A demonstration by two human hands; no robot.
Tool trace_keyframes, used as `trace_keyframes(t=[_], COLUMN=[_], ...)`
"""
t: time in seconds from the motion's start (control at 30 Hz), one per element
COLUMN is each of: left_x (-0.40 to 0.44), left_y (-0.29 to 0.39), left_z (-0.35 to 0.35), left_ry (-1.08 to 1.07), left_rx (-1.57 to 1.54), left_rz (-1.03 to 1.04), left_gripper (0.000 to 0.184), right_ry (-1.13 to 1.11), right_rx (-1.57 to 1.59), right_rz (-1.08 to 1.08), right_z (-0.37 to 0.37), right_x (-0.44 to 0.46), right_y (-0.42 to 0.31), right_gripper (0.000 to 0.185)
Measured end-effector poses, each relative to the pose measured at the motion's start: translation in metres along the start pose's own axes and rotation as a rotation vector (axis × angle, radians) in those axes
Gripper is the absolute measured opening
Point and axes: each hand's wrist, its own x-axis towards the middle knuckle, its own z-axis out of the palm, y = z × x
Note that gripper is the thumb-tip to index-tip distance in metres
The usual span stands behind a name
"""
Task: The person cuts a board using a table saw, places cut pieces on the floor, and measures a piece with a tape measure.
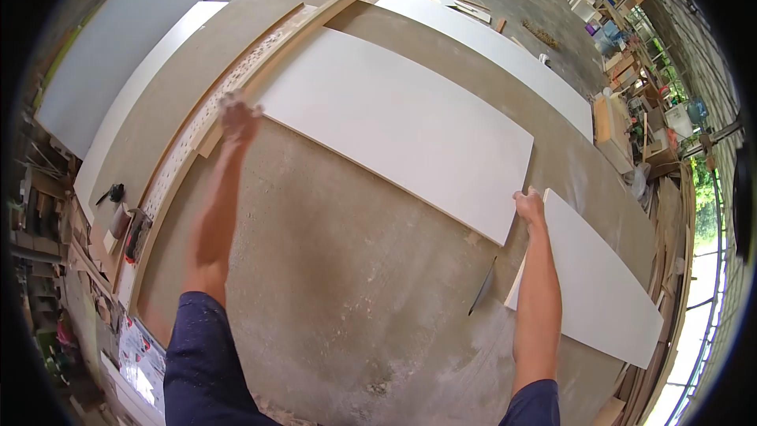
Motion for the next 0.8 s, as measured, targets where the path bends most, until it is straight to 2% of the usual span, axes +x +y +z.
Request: trace_keyframes(t=[0.07, 0.1, 0.17, 0.2, 0.27, 0.3, 0.37, 0.4, 0.47, 0.5, 0.57, 0.6, 0.67, 0.73, 0.8], left_x=[0.01, 0.007, 0.003, 0.0, 0.003, 0.005, 0.005, 0.005, 0.006, 0.003, -0.011, -0.027, -0.061, -0.084, -0.12], left_y=[-0.037, -0.07, -0.096, -0.099, -0.091, -0.09, -0.091, -0.095, -0.097, -0.106, -0.126, -0.141, -0.186, -0.209, -0.23], left_z=[0.015, 0.017, 0.015, 0.008, 0.01, 0.01, 0.007, 0.007, 0.003, 0.002, -0.008, 0.0, -0.013, -0.026, -0.077], left_ry=[-0.007, -0.022, -0.194, -0.196, -0.166, -0.166, -0.194, -0.195, -0.307, -0.306, -0.361, -0.36, -0.206, -0.249, -0.37], left_rx=[0.088, 0.11, 0.002, 0.002, -0.036, -0.036, 0.013, 0.013, 0.095, 0.096, 0.124, 0.125, 0.126, 0.154, 0.178], left_rz=[-0.012, -0.005, -0.041, -0.041, -0.029, -0.029, 0.003, 0.004, 0.046, 0.046, 0.032, 0.033, 0.083, 0.095, -0.006], left_gripper=[0.062, 0.061, 0.054, 0.054, 0.043, 0.043, 0.041, 0.041, 0.038, 0.038, 0.036, 0.036, 0.039, 0.044, 0.048], right_ry=[-0.129, -0.13, -0.079, -0.079, -0.058, -0.058, -0.156, -0.156, -0.352, -0.353, -0.346, -0.342, -0.308, -0.272, -0.215], right_rx=[0.288, 0.287, 0.436, 0.435, 0.728, 0.728, 1.059, 1.059, 1.116, 1.118, 1.325, 1.312, 1.331, 1.332, 1.28], right_rz=[0.186, 0.186, 0.387, 0.387, 0.411, 0.411, 0.399, 0.399, 0.227, 0.226, 0.018, 0.041, -0.01, -0.053, -0.118], right_z=[0.002, 0.006, -0.006, 0.001, 0.008, 0.002, -0.023, -0.037, -0.086, -0.099, -0.132, -0.139, -0.159, -0.178, -0.195], right_x=[0.003, 0.001, 0.002, 0.005, 0.02, 0.022, 0.009, 0.001, -0.027, -0.041, -0.08, -0.087, -0.13, -0.171, -0.227], right_y=[-0.018, -0.029, -0.045, -0.039, -0.011, -0.008, -0.008, -0.014, -0.024, -0.033, -0.049, -0.055, -0.071, -0.085, -0.099], right_gripper=[0.074, 0.074, 0.067, 0.067, 0.057, 0.057, 0.046, 0.046, 0.045, 0.045, 0.05, 0.058, 0.057, 0.055, 0.059])
